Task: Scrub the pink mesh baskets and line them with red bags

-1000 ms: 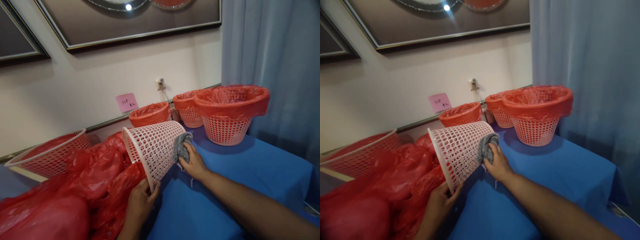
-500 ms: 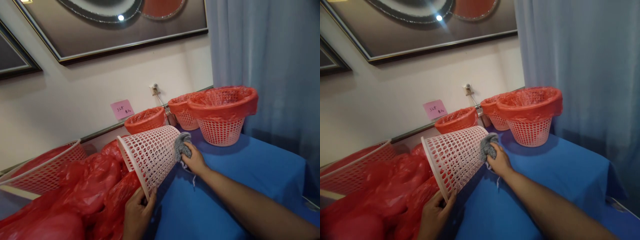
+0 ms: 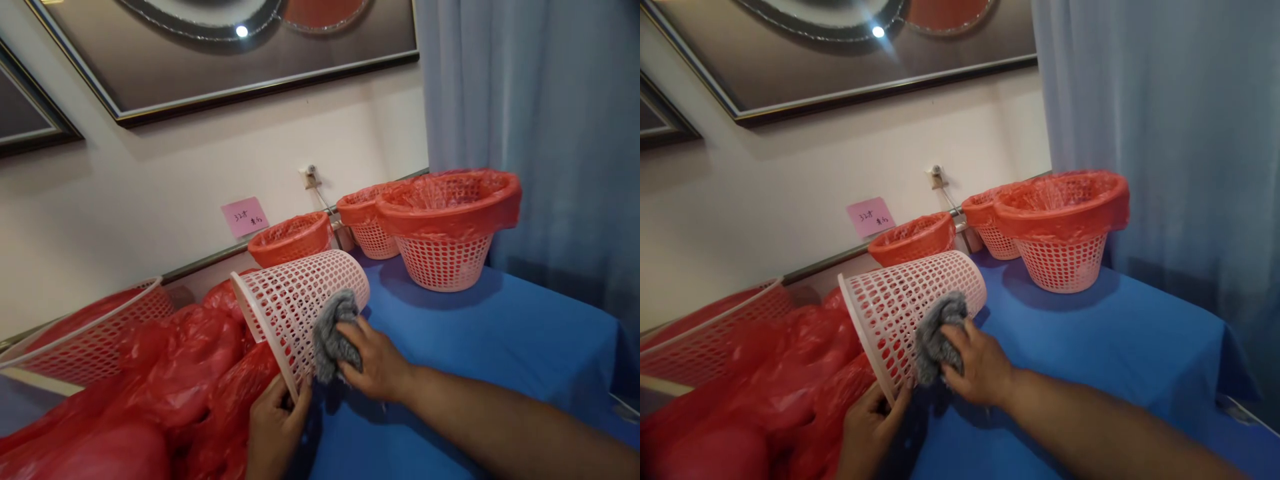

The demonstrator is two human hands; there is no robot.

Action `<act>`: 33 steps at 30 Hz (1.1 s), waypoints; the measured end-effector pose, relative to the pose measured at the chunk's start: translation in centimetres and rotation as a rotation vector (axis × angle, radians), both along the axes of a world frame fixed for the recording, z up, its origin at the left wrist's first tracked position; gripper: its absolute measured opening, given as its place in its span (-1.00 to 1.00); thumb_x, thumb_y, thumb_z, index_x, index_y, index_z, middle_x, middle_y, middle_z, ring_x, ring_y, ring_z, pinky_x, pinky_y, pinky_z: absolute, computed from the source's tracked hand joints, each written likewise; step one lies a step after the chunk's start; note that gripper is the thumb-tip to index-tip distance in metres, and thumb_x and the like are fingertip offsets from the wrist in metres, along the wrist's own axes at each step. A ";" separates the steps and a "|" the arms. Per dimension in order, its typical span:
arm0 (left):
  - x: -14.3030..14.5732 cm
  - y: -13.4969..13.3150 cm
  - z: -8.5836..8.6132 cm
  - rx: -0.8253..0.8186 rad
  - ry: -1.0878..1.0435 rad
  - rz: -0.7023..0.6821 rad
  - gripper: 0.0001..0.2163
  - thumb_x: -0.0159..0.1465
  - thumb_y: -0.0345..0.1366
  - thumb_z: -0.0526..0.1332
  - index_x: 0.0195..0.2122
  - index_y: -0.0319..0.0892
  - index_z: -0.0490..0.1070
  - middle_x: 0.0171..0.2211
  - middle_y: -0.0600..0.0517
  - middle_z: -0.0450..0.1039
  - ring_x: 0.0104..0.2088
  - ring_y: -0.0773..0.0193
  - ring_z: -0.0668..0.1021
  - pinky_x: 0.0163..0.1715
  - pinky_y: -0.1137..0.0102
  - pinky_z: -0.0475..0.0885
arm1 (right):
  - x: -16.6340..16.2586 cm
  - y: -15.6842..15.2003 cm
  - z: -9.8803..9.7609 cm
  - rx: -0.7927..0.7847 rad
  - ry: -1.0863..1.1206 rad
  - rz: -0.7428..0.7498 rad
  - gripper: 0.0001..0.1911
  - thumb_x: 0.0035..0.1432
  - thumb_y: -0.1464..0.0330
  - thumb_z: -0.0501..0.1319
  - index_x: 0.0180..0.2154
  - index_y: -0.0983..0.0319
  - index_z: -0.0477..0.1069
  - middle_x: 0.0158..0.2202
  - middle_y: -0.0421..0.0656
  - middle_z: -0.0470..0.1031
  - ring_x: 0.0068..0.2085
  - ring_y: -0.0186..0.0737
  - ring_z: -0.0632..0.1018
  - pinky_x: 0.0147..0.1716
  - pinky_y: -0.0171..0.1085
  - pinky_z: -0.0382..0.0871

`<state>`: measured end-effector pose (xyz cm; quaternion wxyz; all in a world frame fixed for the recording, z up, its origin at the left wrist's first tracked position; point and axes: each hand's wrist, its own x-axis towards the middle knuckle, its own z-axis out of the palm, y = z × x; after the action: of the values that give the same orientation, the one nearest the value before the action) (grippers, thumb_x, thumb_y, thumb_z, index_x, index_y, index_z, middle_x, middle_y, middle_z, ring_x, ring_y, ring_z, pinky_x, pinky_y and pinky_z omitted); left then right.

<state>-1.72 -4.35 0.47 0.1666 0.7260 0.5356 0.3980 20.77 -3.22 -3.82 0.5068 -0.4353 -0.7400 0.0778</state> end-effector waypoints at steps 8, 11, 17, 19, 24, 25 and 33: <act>0.2 0.1 0.4 0.024 -0.010 -0.009 -0.69 0.20 -0.06 0.30 -0.24 -0.19 0.68 -0.36 -0.04 0.67 -0.39 0.11 0.62 -0.37 0.38 0.54 | 0.2 0.4 0.3 0.055 -0.041 0.136 -0.41 0.09 0.32 0.31 0.19 0.09 0.38 -0.01 -0.06 0.46 -0.13 -0.09 0.57 -0.13 -0.14 0.54; 0.6 -0.1 0.7 0.048 0.026 0.017 -0.68 0.24 -0.04 0.28 -0.34 -0.19 0.67 -0.47 -0.01 0.61 -0.50 0.20 0.54 -0.48 0.42 0.46 | 2.9 3.6 0.0 -0.182 0.247 -0.181 -0.41 0.09 0.39 0.28 0.19 0.12 0.38 0.09 -0.05 0.48 0.03 -0.06 0.57 0.06 -0.09 0.49; 0.7 -0.1 0.5 0.032 0.060 0.037 -0.64 0.25 0.01 0.27 -0.35 -0.21 0.66 -0.55 0.03 0.54 -0.57 0.26 0.47 -0.56 0.44 0.37 | 5.0 7.0 -1.4 -0.403 0.411 -0.436 -0.50 0.14 0.29 0.26 0.13 0.20 0.39 -0.11 -0.04 0.59 -0.08 0.02 0.63 -0.02 0.01 0.53; 0.5 -0.1 0.5 0.018 0.041 0.049 -0.64 0.24 0.02 0.28 -0.32 -0.20 0.67 -0.48 0.00 0.61 -0.52 0.21 0.53 -0.53 0.44 0.42 | 3.7 5.8 -1.4 -0.371 0.387 -0.407 -0.45 0.12 0.30 0.28 0.16 0.20 0.37 0.01 0.01 0.55 0.02 0.04 0.60 0.06 0.01 0.50; 0.2 0.1 0.9 -0.010 -0.018 0.052 -0.64 0.18 -0.01 0.29 -0.25 -0.20 0.69 -0.38 -0.06 0.69 -0.40 0.09 0.64 -0.42 0.38 0.54 | -0.3 0.7 -0.7 -0.050 -0.001 -0.044 -0.36 0.14 0.27 0.29 0.25 0.20 0.31 0.10 0.08 0.44 -0.04 0.02 0.57 -0.06 -0.04 0.54; 0.1 0.1 0.9 -0.012 -0.026 0.039 -0.65 0.15 -0.02 0.31 -0.27 -0.19 0.69 -0.40 -0.05 0.68 -0.40 0.08 0.64 -0.41 0.37 0.56 | -0.8 -0.1 -0.6 0.042 -0.111 0.070 -0.36 0.14 0.25 0.30 0.24 0.18 0.31 0.04 0.05 0.45 -0.11 -0.01 0.57 -0.13 -0.08 0.54; 0.4 0.1 1.1 -0.016 -0.013 0.075 -0.64 0.17 0.00 0.30 -0.25 -0.19 0.68 -0.40 -0.03 0.68 -0.43 0.11 0.64 -0.38 0.37 0.57 | 1.5 2.2 -0.1 -0.128 0.094 -0.016 -0.42 0.07 0.36 0.29 0.17 0.10 0.40 0.08 -0.05 0.47 -0.04 -0.08 0.57 -0.05 -0.13 0.51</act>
<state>-1.28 -4.25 1.56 0.1611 0.7015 0.5644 0.4044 22.26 -1.01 -3.93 0.5126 -0.4687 -0.7054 0.1411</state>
